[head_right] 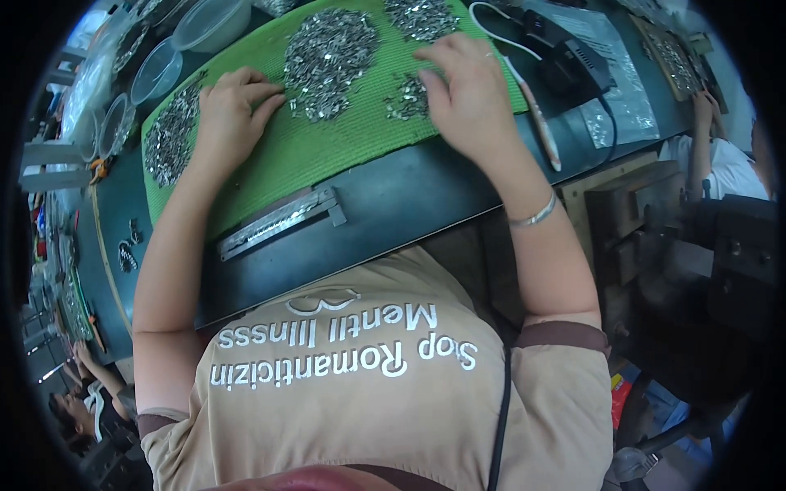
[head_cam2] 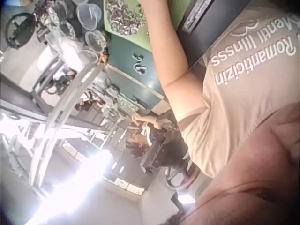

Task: The person assembles small metal components onto a metal plate by hand, then secures them using a manual press.

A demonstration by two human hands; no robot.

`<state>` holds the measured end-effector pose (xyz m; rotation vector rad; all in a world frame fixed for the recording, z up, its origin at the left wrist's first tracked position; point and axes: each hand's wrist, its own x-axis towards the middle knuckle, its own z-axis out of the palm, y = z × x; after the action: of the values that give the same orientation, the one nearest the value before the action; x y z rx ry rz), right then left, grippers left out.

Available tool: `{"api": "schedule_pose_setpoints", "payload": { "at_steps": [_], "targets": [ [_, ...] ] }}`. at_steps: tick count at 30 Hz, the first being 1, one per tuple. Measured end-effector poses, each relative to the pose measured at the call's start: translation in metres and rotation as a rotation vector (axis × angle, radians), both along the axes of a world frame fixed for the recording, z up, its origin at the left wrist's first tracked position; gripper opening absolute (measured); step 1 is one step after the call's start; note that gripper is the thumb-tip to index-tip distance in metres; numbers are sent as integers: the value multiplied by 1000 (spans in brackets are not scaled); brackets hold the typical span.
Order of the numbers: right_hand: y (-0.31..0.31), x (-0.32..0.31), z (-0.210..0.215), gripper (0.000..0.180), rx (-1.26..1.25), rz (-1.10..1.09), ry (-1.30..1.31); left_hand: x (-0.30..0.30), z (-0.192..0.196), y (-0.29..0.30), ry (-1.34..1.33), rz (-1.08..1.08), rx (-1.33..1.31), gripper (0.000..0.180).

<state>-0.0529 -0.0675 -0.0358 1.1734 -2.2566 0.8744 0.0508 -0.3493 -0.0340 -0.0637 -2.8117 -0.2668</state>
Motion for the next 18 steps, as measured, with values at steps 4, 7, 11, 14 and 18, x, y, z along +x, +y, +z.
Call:
{"api": "schedule_pose_setpoints", "payload": {
  "at_steps": [4,7,11,14,18],
  "targets": [
    [-1,-50,2,16,134,-11,169,-7,12,4,-95,-6,150,19],
    [-12,-74,-3,19,288,14,119,-10,16,5,-215,16,317,19],
    [-29,-76,-8,14,379,-18,176,-4,20,9,-102,6,352,16],
    [-33,-74,-8,11,415,-37,224,12,30,13,-82,35,405,17],
    [-19,-93,-13,13,234,145,68,51,38,23,-24,22,523,15]
  ]
}}
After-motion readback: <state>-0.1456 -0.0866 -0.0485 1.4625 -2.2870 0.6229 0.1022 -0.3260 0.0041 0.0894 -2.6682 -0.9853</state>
